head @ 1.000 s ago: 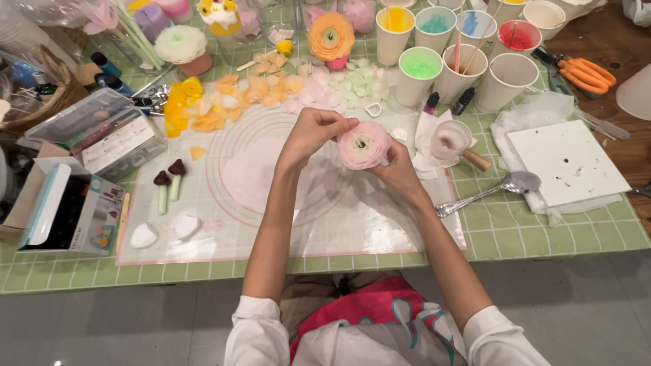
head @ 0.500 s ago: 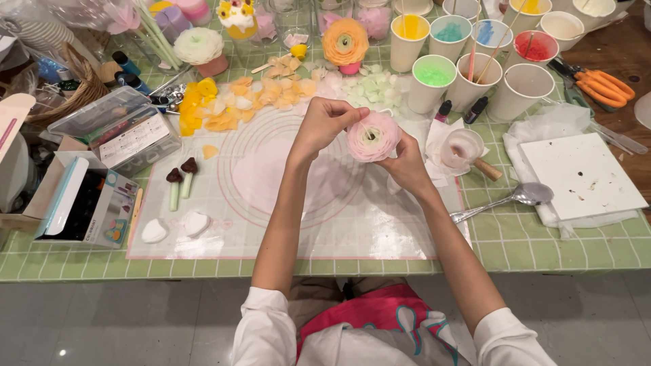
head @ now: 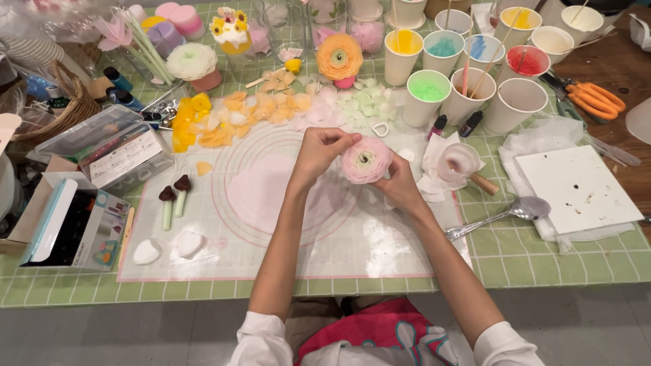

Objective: The recorder is assembling a decorative flower by attaching multiple pink petals onto a green stem-like base.

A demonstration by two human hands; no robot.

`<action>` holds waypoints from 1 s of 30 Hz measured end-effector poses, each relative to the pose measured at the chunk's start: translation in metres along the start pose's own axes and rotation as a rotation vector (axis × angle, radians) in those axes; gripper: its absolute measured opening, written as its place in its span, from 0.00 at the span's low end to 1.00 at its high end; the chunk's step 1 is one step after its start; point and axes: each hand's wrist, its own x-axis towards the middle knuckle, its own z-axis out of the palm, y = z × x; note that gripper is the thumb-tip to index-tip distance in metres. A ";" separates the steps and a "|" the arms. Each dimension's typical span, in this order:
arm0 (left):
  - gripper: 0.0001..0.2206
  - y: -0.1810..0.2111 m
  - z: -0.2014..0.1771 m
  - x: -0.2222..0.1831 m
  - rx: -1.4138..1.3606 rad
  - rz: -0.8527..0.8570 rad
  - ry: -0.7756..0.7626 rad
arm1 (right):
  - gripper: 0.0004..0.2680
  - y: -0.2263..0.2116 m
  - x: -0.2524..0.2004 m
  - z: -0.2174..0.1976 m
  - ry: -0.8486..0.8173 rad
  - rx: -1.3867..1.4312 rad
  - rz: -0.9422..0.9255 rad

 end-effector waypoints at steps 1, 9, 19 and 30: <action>0.06 -0.003 -0.001 -0.001 -0.035 -0.004 0.010 | 0.24 -0.001 0.000 0.000 -0.011 -0.018 0.004; 0.06 -0.012 -0.003 -0.010 -0.069 0.007 0.019 | 0.25 -0.004 -0.006 0.005 -0.041 -0.033 0.016; 0.07 -0.011 0.000 -0.014 -0.044 -0.003 0.017 | 0.23 0.009 -0.013 0.000 -0.066 0.044 0.074; 0.07 -0.010 0.001 -0.015 -0.060 -0.031 -0.005 | 0.22 -0.004 -0.017 0.008 -0.001 -0.063 0.039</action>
